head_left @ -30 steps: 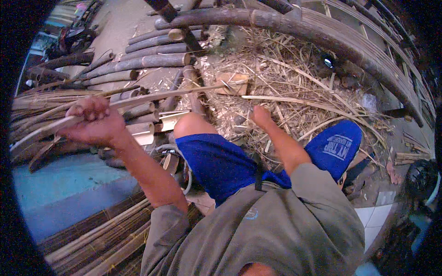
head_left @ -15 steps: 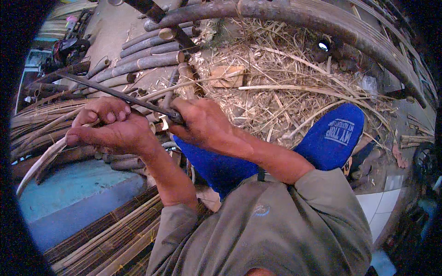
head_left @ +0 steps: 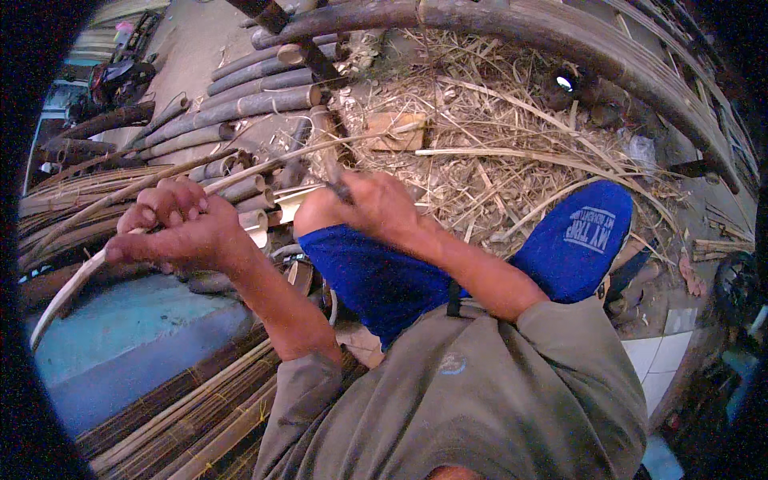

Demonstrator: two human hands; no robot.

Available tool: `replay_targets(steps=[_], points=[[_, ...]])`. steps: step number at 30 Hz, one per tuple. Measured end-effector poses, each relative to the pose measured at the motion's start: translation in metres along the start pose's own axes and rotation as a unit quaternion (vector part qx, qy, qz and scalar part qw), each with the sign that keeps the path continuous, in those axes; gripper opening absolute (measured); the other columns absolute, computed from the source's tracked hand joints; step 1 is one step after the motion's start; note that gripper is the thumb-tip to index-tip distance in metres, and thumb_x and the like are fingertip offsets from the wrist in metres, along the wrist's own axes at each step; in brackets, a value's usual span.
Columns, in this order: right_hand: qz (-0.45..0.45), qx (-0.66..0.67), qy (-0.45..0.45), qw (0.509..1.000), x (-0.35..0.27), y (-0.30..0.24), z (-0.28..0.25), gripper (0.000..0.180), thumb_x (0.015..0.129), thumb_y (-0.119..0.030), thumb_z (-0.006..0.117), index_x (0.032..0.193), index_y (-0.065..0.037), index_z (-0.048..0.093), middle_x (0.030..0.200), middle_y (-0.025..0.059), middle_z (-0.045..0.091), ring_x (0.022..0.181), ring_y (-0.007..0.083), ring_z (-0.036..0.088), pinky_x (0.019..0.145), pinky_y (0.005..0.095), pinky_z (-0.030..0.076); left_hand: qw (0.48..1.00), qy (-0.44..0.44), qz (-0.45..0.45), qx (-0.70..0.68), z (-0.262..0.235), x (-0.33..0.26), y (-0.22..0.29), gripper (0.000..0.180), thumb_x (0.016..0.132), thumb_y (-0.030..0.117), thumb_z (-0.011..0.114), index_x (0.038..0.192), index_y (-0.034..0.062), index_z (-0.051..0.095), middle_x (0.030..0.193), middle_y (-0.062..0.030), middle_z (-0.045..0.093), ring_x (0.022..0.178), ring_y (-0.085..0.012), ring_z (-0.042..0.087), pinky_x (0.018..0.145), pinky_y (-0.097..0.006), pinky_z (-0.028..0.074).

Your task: The person splits bamboo strips with a knife and weaves them into a bamboo frame. They repeatedly cut, trim, and insert the strips into the frame structure.

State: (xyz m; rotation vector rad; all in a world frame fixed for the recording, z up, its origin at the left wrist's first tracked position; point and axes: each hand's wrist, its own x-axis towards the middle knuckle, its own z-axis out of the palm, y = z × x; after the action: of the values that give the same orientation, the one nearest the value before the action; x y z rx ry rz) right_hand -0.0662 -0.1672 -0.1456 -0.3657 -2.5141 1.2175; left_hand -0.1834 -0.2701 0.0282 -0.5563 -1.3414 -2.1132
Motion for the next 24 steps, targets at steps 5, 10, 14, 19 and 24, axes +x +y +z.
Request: replay_targets(steps=[5, 10, 14, 19, 24], points=[[0.104, -0.032, 0.014, 0.994, 0.024, 0.086, 0.031, 0.040, 0.086, -0.038, 0.061, 0.095, 0.000, 0.064, 0.083, 0.0261, 0.067, 0.076, 0.0469, 0.065, 0.070, 0.0556, 0.052, 1.000, -0.015, 0.003, -0.003, 0.012, 0.002, -0.004, 0.058, 0.094, 0.070, 0.040, 0.074, 0.0152, 0.037, 0.054, 0.0036, 0.029, 0.041, -0.0077, 0.022, 0.038, -0.024, 0.018], [0.125, 0.003, -0.042, 0.991, 0.025, 0.052, 0.021, 0.036, 0.086, -0.035, 0.062, 0.097, 0.000, 0.064, 0.084, 0.0270, 0.067, 0.080, 0.0460, 0.066, 0.074, 0.0548, 0.053, 1.000, -0.020, 0.023, 0.001, -0.005, 0.013, -0.010, 0.057, 0.094, 0.069, 0.043, 0.075, 0.0148, 0.043, 0.054, 0.0038, 0.031, 0.040, -0.0074, 0.023, 0.037, -0.023, 0.018], [0.132, -0.013, -0.025, 0.991, 0.032, 0.099, 0.044, 0.032, 0.087, -0.032, 0.062, 0.098, -0.002, 0.063, 0.084, 0.0270, 0.067, 0.080, 0.0466, 0.066, 0.074, 0.0554, 0.052, 1.000, 0.011, 0.000, -0.027, 0.006, 0.022, -0.016, 0.057, 0.091, 0.071, 0.046, 0.071, 0.0170, 0.044, 0.053, 0.0044, 0.032, 0.039, -0.0069, 0.024, 0.037, -0.023, 0.018], [0.172, -0.030, -0.073, 0.982, 0.044, 0.103, 0.040, 0.037, 0.087, -0.034, 0.064, 0.106, -0.003, 0.063, 0.087, 0.0267, 0.068, 0.085, 0.0456, 0.066, 0.077, 0.0537, 0.054, 1.000, -0.006, 0.020, 0.020, -0.010, 0.039, -0.027, 0.058, 0.087, 0.072, 0.053, 0.069, 0.0172, 0.045, 0.053, 0.0040, 0.035, 0.039, -0.0073, 0.025, 0.036, -0.023, 0.018], [0.216, -0.110, -0.089, 0.966, 0.039, 0.191, 0.077, 0.040, 0.086, -0.036, 0.065, 0.110, -0.004, 0.062, 0.095, 0.0269, 0.068, 0.089, 0.0453, 0.066, 0.079, 0.0533, 0.054, 0.997, 0.048, 0.029, 0.052, -0.013, 0.052, -0.033, 0.060, 0.085, 0.071, 0.057, 0.067, 0.0158, 0.045, 0.055, 0.0026, 0.037, 0.041, -0.0091, 0.028, 0.036, -0.023, 0.019]])
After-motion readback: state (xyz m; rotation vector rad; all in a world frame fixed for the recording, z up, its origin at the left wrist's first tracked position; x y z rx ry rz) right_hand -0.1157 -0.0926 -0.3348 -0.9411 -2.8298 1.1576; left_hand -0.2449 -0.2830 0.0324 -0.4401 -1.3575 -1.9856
